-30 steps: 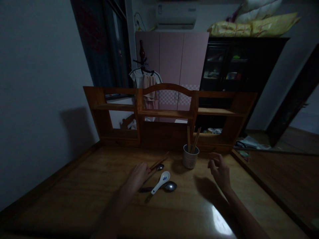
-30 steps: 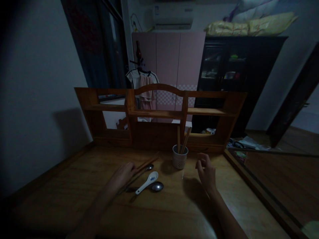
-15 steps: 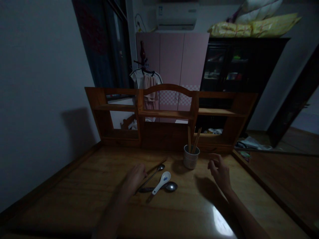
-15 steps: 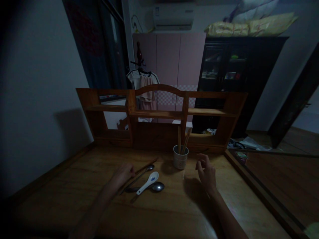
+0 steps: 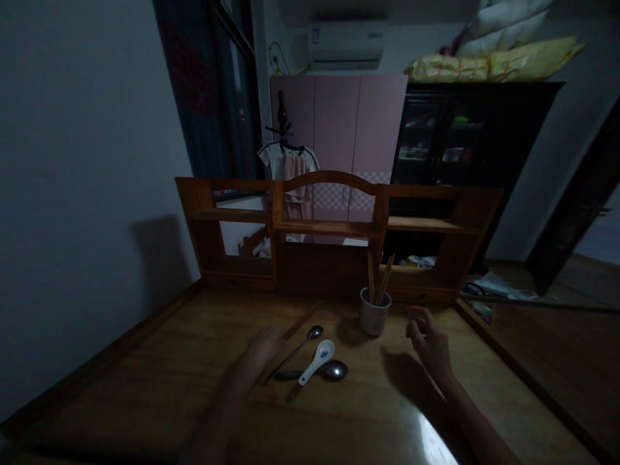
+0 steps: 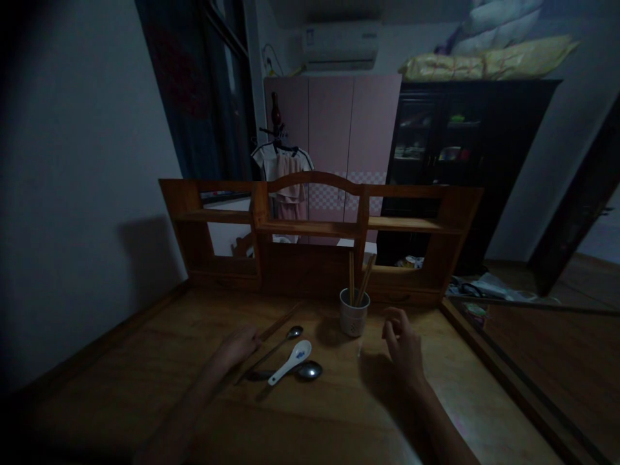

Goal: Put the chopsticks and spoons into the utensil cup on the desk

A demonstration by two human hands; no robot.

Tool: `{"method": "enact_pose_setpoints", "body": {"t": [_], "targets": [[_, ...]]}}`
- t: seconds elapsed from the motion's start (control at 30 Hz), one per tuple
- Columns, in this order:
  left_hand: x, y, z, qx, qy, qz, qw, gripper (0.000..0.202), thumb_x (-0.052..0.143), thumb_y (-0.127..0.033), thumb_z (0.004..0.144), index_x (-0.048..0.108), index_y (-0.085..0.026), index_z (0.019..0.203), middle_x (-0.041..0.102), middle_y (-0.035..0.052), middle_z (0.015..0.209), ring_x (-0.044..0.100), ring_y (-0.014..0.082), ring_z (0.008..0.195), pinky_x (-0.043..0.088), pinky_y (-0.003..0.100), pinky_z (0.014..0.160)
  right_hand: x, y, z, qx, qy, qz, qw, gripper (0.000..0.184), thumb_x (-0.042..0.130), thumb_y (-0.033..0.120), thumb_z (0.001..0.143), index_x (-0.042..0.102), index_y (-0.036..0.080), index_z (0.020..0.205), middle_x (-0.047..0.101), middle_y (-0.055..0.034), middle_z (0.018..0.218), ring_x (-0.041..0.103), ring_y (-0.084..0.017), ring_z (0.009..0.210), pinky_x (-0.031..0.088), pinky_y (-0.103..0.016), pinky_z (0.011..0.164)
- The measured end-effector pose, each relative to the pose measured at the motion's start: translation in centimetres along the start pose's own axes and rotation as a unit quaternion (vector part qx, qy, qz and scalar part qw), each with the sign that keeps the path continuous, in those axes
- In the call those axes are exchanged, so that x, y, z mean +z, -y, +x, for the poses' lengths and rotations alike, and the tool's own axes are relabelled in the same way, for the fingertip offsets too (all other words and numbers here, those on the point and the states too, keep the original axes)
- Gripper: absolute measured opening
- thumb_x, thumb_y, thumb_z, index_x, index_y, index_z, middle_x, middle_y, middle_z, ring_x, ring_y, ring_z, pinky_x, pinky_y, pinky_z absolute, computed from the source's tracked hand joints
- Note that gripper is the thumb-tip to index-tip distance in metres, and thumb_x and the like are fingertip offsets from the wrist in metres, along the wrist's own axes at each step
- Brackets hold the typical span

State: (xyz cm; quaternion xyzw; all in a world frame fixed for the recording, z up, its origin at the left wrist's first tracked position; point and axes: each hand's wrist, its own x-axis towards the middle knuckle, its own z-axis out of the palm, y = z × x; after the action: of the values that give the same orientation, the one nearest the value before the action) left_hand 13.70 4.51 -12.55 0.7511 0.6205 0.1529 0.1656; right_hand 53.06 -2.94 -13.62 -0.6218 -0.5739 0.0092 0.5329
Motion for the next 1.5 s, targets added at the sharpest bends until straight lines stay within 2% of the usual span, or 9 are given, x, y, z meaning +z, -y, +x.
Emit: {"method": "enact_pose_setpoints", "body": {"t": [0.17,0.27,0.33,0.4,0.47,0.6,0.8,1.2,1.5], "targets": [[-1.4,-1.8,-2.1,-0.014,-0.063,-0.096,0.993,0.016,0.044,-0.023,0.088,0.059,-0.018,0.093,0.070,0.0052,0.089,0.066,0.0176,0.083,0.047,0.025,0.070,-0.2,0.8,0.0,0.003,-0.020,0.018,1.000,0.026,0.049,0.037,0.090,0.057,0.020,0.109,0.059,0.0007,0.063,0.059,-0.017,0.056,0.045,-0.023,0.048],[-1.6,-5.5,-5.2,0.000,-0.112,-0.323,0.940,0.026,0.055,-0.032,0.084,0.063,-0.018,0.104,0.072,0.0065,0.100,0.067,0.0212,0.094,0.050,0.028,0.080,-0.5,4.2,0.0,0.007,-0.017,0.095,0.995,0.026,0.053,0.039,0.090,0.057,0.020,0.108,0.059,-0.0002,0.067,0.058,-0.016,0.056,0.045,-0.023,0.047],[-0.9,-8.5,-7.6,0.013,-0.075,-0.436,0.897,0.030,0.062,-0.038,0.079,0.068,-0.018,0.100,0.073,0.0072,0.103,0.067,0.0237,0.097,0.052,0.029,0.082,-0.8,7.8,-0.3,0.018,0.055,0.192,0.980,0.026,0.052,0.040,0.092,0.055,0.020,0.109,0.059,-0.0005,0.071,0.056,-0.014,0.055,0.046,-0.024,0.048],[0.4,-11.0,-9.3,0.053,-0.042,-0.507,0.859,0.027,0.069,-0.039,0.074,0.071,-0.019,0.093,0.074,0.0063,0.099,0.068,0.0239,0.095,0.053,0.029,0.082,-1.2,11.7,-0.7,0.017,0.198,0.276,0.940,0.028,0.049,0.040,0.095,0.053,0.021,0.115,0.061,-0.0020,0.080,0.057,-0.013,0.056,0.050,-0.026,0.052],[2.0,-12.7,-10.0,0.065,-0.011,-0.537,0.841,0.024,0.072,-0.040,0.071,0.073,-0.019,0.084,0.075,0.0064,0.090,0.069,0.0239,0.088,0.054,0.029,0.078,-1.7,15.0,-1.2,-0.009,0.280,0.293,0.914,0.030,0.053,0.039,0.093,0.054,0.021,0.116,0.062,-0.0037,0.089,0.058,-0.013,0.060,0.051,-0.027,0.055],[4.5,-13.8,-9.5,0.053,0.018,-0.557,0.829,0.025,0.076,-0.040,0.065,0.075,-0.021,0.080,0.076,0.0074,0.084,0.070,0.0255,0.083,0.056,0.030,0.071,-2.6,18.7,-1.8,-0.063,0.280,0.197,0.938,0.019,0.059,0.035,0.091,0.061,0.021,0.103,0.064,-0.0043,0.092,0.062,-0.017,0.076,0.052,-0.025,0.061],[6.4,-13.2,-8.6,0.036,-0.029,-0.544,0.838,0.021,0.078,-0.038,0.063,0.076,-0.022,0.076,0.075,0.0068,0.078,0.070,0.0238,0.074,0.056,0.031,0.066,-2.3,18.4,-1.4,-0.124,0.241,0.145,0.952,0.017,0.054,0.033,0.094,0.064,0.020,0.091,0.065,-0.0043,0.084,0.063,-0.017,0.075,0.053,-0.026,0.063],[7.9,-13.0,-8.4,0.043,-0.028,-0.600,0.798,0.013,0.080,-0.023,0.057,0.077,-0.020,0.069,0.073,0.0033,0.073,0.070,0.0223,0.072,0.054,0.026,0.064,-1.1,16.0,-2.5,-0.072,0.262,0.157,0.949,0.014,0.062,0.033,0.089,0.064,0.019,0.089,0.066,-0.0016,0.074,0.065,-0.016,0.065,0.053,-0.024,0.057],[7.5,-13.1,-8.3,0.048,-0.058,-0.448,0.891,0.009,0.077,-0.020,0.062,0.069,-0.021,0.065,0.070,0.0007,0.068,0.067,0.0191,0.065,0.053,0.026,0.061,-1.4,16.1,-2.3,-0.069,0.267,0.168,0.947,0.013,0.061,0.031,0.090,0.063,0.018,0.088,0.064,-0.0015,0.077,0.065,-0.015,0.067,0.053,-0.025,0.058]]}}
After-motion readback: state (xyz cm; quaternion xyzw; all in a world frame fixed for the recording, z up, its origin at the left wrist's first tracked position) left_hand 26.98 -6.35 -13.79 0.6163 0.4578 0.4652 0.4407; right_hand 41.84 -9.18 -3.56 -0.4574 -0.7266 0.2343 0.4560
